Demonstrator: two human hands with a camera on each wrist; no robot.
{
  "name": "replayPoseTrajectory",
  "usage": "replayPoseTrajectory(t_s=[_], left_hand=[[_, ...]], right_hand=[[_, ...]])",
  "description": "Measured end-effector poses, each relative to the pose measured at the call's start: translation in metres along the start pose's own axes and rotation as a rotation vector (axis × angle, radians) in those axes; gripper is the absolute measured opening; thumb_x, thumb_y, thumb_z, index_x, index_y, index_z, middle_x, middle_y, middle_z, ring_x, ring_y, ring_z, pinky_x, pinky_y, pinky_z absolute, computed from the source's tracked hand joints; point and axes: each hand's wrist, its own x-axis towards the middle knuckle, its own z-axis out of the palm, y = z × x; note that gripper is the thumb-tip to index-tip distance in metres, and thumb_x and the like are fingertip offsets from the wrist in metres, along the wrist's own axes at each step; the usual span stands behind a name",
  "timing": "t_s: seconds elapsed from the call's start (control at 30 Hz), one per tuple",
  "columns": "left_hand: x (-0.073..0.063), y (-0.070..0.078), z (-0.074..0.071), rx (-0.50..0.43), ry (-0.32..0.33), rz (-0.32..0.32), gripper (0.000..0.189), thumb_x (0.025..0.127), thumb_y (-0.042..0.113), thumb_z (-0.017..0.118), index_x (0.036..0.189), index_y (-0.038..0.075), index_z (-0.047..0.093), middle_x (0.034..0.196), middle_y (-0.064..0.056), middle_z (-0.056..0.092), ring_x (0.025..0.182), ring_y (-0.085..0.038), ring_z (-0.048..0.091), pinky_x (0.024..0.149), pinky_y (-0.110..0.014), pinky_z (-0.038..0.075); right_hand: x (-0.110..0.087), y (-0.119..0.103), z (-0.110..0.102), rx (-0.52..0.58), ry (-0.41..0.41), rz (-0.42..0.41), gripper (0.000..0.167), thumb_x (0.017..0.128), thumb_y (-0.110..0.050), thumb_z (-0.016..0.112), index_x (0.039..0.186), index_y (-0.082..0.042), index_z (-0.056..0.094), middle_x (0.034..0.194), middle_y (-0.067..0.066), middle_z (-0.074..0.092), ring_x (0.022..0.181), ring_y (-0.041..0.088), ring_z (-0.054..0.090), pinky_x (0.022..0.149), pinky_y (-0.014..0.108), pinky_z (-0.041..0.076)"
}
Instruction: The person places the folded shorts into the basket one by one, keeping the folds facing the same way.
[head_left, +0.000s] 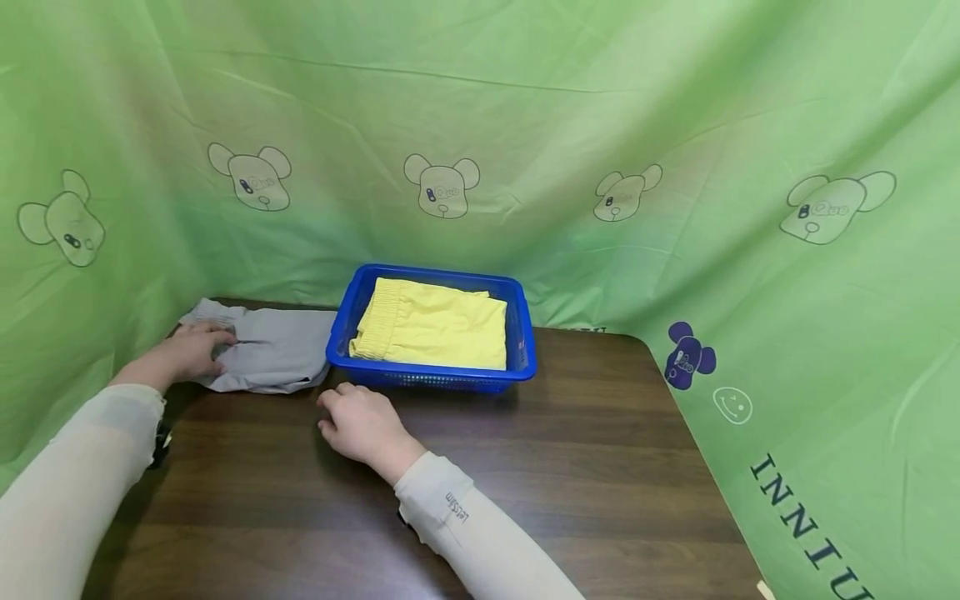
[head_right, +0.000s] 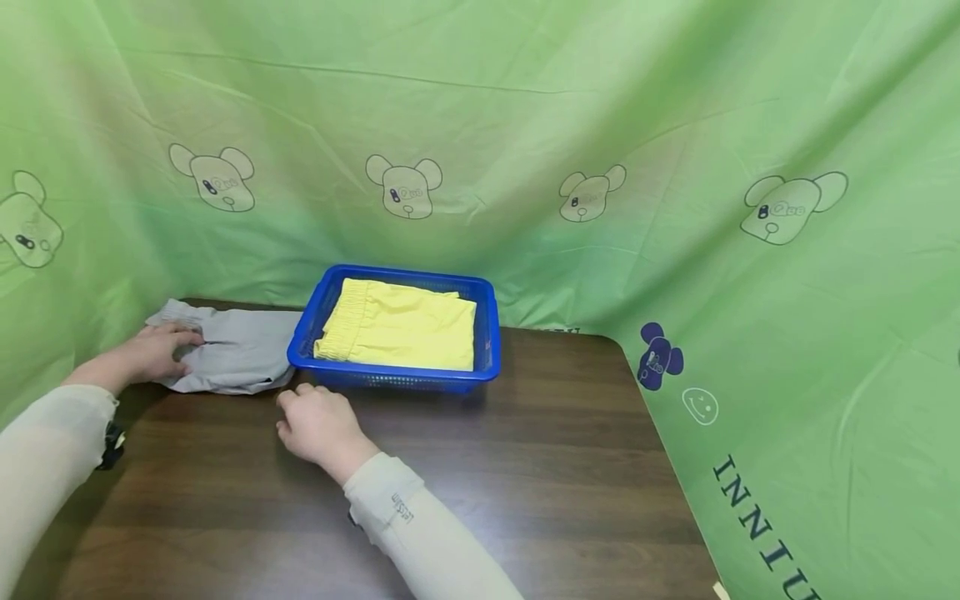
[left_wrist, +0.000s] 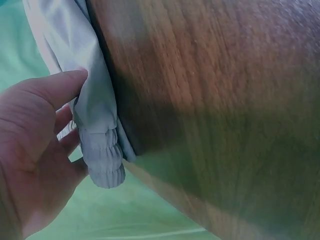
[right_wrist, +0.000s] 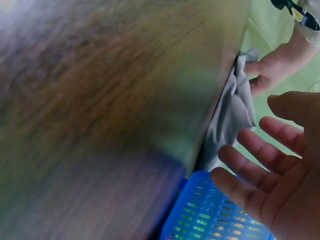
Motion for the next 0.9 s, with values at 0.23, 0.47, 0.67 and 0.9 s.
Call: replayPoseTrajectory(t_s=[0.23,0.47,0.67,0.9], left_hand=[[0.0,0.0,0.002,0.025,0.014,0.054,0.053,0.081,0.012,0.079,0.127,-0.007,0.061,0.137,-0.043,0.044,0.124,-0.069,0.034,0.103,-0.078,0.031],[-0.004,0.005,0.003,0.018,0.01,0.099,0.051,0.077,0.009,0.082,0.124,-0.004,0.064,0.135,-0.042,0.047,0.122,-0.069,0.036,0.101,-0.077,0.032],[-0.007,0.009,0.003,-0.013,0.019,0.12,0.046,0.074,0.01,0.085,0.116,0.001,0.069,0.133,-0.038,0.05,0.121,-0.068,0.039,0.098,-0.077,0.035],[-0.009,0.008,0.009,0.002,0.038,0.167,0.04,0.066,0.009,0.088,0.103,0.009,0.071,0.127,-0.032,0.057,0.115,-0.061,0.048,0.094,-0.071,0.042]], right_hand=[[0.002,-0.002,0.002,-0.004,0.025,-0.003,0.027,0.098,-0.04,0.066,0.122,-0.028,0.071,0.108,-0.011,0.067,0.092,0.007,0.064,0.072,0.022,0.054],[0.003,-0.004,0.003,-0.012,0.032,0.007,0.024,0.099,-0.039,0.065,0.119,-0.026,0.07,0.104,-0.01,0.066,0.089,0.008,0.063,0.071,0.023,0.054],[0.009,-0.013,0.006,-0.048,0.081,0.028,0.021,0.099,-0.04,0.065,0.115,-0.026,0.069,0.101,-0.009,0.065,0.087,0.009,0.061,0.068,0.024,0.054],[0.017,-0.029,0.009,-0.067,0.124,0.029,0.02,0.1,-0.04,0.062,0.113,-0.027,0.069,0.104,-0.01,0.066,0.089,0.01,0.061,0.068,0.024,0.054]])
